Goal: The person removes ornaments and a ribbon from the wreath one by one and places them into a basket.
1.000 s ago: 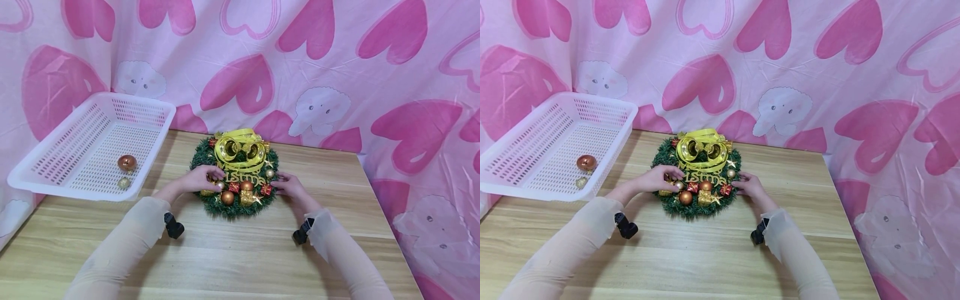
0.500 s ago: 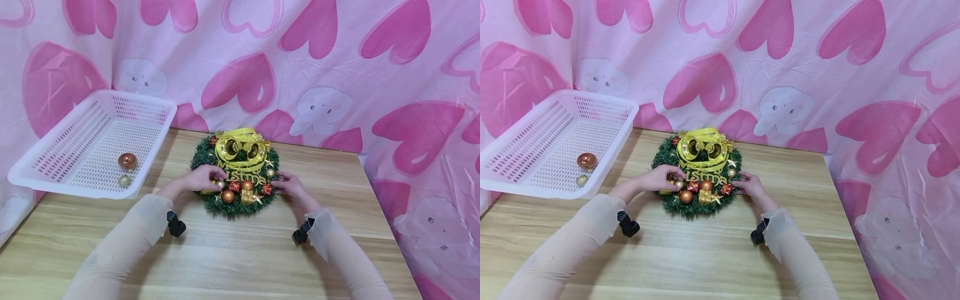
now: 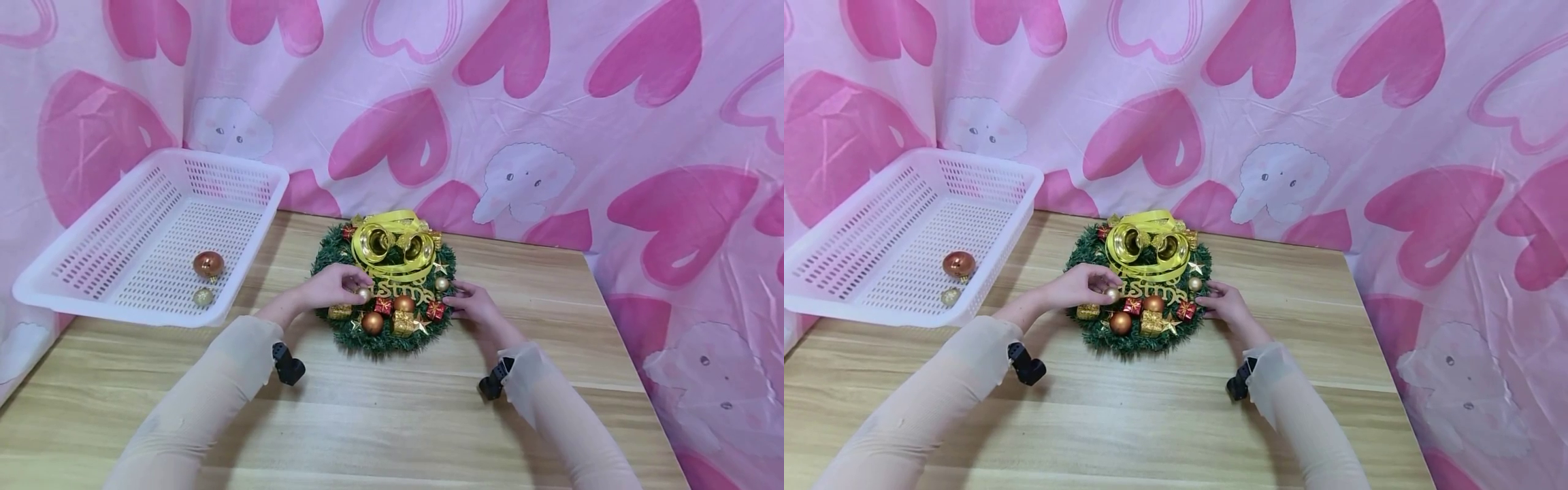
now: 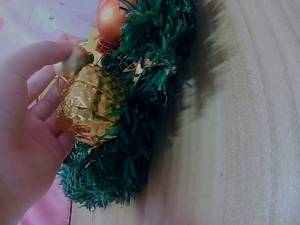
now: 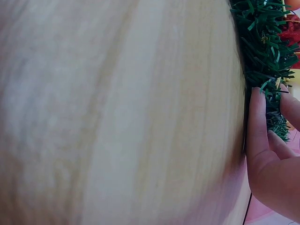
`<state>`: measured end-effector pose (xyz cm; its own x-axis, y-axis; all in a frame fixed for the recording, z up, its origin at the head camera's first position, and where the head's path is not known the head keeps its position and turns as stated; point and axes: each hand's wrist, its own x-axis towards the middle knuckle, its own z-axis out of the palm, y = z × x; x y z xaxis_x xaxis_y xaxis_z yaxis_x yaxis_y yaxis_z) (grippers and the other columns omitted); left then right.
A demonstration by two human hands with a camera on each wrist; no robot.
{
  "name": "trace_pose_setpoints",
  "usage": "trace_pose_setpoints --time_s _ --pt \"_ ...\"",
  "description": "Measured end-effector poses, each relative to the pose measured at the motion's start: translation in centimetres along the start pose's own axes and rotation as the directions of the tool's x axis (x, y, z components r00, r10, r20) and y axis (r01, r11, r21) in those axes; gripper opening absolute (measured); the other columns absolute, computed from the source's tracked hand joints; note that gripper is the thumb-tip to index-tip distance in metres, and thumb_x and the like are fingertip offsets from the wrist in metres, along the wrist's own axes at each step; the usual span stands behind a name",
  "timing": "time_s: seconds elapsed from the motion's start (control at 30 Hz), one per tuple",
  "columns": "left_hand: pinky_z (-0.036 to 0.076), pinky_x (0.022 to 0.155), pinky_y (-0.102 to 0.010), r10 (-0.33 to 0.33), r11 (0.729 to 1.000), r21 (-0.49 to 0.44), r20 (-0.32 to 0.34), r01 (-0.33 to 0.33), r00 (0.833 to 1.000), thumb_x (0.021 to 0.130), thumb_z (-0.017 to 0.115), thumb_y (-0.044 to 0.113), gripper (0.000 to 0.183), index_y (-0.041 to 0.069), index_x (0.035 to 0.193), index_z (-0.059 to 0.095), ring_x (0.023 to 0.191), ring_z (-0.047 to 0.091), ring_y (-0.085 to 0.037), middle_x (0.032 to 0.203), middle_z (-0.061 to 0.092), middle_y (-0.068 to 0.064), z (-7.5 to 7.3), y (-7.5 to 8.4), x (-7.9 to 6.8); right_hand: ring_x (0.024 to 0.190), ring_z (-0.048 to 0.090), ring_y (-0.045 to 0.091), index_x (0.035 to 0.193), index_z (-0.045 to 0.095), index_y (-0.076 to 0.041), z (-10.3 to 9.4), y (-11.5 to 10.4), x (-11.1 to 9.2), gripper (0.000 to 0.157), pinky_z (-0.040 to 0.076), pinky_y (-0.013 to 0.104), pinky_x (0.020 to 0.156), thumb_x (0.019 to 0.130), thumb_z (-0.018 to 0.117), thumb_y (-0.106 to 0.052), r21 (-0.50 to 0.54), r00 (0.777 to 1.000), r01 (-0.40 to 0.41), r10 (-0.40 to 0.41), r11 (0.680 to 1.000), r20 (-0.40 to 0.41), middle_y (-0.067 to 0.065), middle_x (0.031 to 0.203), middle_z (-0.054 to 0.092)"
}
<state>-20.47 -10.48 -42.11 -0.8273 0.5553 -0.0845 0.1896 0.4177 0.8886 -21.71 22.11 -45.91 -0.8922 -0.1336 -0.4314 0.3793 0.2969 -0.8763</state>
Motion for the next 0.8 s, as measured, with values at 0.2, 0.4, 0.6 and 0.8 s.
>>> trace_pose_setpoints --time_s 0.2,0.4,0.6,0.8 --pt "0.054 0.083 -0.029 -0.016 0.999 -0.029 -0.017 0.016 1.000 0.079 0.071 0.012 0.033 0.004 0.111 0.063 0.093 0.061 -0.019 0.107 0.065 -0.010 -0.3 0.3 0.0 0.069 0.061 0.007 0.144 0.031 -0.002 0.0 0.0 0.0 0.067 0.056 0.022 0.068 0.085 0.063 -0.003 0.009 1.000 -0.006 0.006 1.000 0.002 -0.001 0.089 0.052" --pt "0.053 0.081 -0.027 0.025 0.999 -0.022 -0.050 -0.026 0.998 0.080 0.071 0.009 0.027 0.003 0.105 0.065 0.088 0.061 -0.017 0.102 0.066 -0.011 -0.7 0.4 0.0 0.070 0.061 0.006 0.144 0.030 -0.001 0.0 0.0 0.0 0.067 0.056 0.021 0.068 0.086 0.063 -0.005 0.000 1.000 -0.006 0.006 1.000 0.007 0.000 0.091 0.053" --pt "0.053 0.080 -0.025 0.047 0.998 -0.032 -0.058 -0.049 0.997 0.080 0.070 0.009 0.028 0.000 0.106 0.064 0.085 0.061 -0.015 0.100 0.067 -0.012 -1.3 0.9 -0.3 0.069 0.061 0.007 0.144 0.029 -0.001 0.1 -0.1 -0.1 0.066 0.056 0.021 0.067 0.086 0.062 -0.004 0.000 1.000 -0.003 0.003 1.000 0.003 0.001 0.092 0.052" --pt "0.054 0.081 -0.024 0.060 0.996 -0.063 -0.062 -0.064 0.996 0.080 0.069 0.007 0.031 -0.004 0.108 0.062 0.086 0.061 -0.015 0.101 0.066 -0.015 -1.9 1.0 -0.3 0.068 0.061 0.006 0.144 0.029 0.001 0.0 0.1 0.1 0.066 0.056 0.021 0.066 0.086 0.061 -0.002 0.001 1.000 0.020 -0.020 1.000 -0.001 0.000 0.090 0.053"
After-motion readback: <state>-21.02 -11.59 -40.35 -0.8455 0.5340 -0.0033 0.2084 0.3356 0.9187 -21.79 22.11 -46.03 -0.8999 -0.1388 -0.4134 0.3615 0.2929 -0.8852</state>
